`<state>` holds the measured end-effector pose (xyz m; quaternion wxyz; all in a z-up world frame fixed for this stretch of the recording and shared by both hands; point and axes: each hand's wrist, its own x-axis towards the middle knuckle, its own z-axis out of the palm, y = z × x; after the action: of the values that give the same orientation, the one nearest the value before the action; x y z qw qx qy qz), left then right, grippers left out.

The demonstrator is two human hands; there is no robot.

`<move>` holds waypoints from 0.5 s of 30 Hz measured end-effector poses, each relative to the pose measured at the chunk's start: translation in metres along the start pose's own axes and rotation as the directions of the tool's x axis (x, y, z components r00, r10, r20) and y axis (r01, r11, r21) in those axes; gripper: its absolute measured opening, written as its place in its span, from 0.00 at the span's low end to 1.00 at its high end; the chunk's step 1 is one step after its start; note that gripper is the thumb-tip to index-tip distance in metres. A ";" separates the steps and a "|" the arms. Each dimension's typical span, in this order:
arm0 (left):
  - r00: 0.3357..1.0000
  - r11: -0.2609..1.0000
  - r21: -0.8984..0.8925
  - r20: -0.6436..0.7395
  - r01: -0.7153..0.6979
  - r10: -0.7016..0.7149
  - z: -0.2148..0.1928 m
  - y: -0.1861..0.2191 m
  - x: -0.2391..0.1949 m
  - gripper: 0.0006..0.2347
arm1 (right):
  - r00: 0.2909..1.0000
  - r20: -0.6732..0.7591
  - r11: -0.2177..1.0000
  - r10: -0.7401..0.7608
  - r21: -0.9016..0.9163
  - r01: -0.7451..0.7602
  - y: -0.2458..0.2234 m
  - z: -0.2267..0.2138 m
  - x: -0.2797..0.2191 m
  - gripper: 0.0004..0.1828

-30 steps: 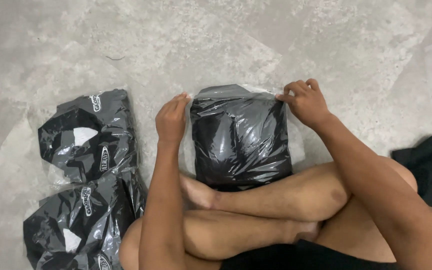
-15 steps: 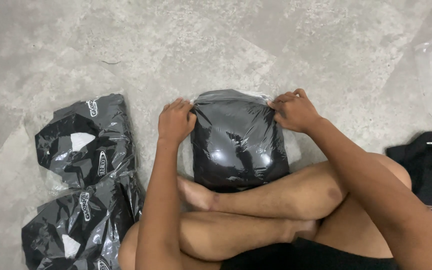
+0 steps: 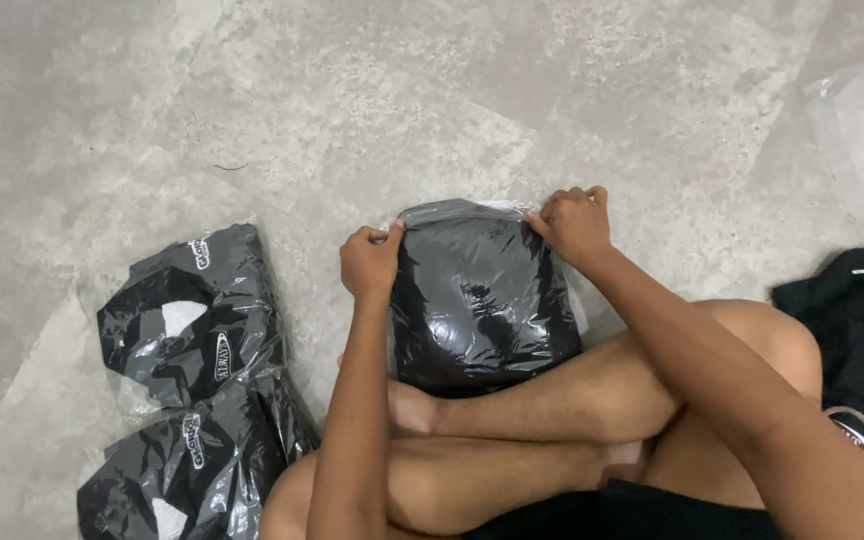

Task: The person sits on the floor and folds a black shirt. They then place the folded shirt into a clear plastic bag, seal it, and set it aside with other packaged shirts.

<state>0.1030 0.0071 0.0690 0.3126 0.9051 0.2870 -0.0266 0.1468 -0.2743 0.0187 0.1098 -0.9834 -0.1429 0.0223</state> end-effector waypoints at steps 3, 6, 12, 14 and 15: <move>0.999 0.998 -0.053 0.004 0.042 -0.042 0.007 -0.003 0.005 0.11 | 0.997 -0.031 0.998 0.066 -0.009 -0.066 -0.002 0.002 0.001 0.13; 0.997 0.989 0.145 -0.063 -0.027 0.036 0.009 -0.002 0.003 0.16 | 0.999 -0.034 0.999 0.018 0.033 -0.017 -0.002 -0.003 -0.002 0.08; 0.642 0.533 0.424 0.167 -0.732 0.749 0.017 0.008 -0.008 0.15 | 0.966 0.069 0.963 -0.248 -0.088 0.254 -0.033 -0.026 -0.010 0.22; 0.631 0.519 0.391 0.256 -0.760 0.732 0.045 -0.004 -0.004 0.14 | 0.960 0.125 0.958 -0.250 -0.108 0.264 -0.032 -0.020 -0.011 0.22; 0.630 0.517 0.391 0.256 -0.761 0.733 0.044 -0.003 -0.004 0.14 | 0.961 0.124 0.959 -0.249 -0.108 0.263 -0.032 -0.020 -0.011 0.22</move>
<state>0.1035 -0.0188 0.0330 0.0755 0.9850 -0.1543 0.0160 0.1290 -0.2521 0.0453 0.0427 -0.9588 -0.2759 0.0524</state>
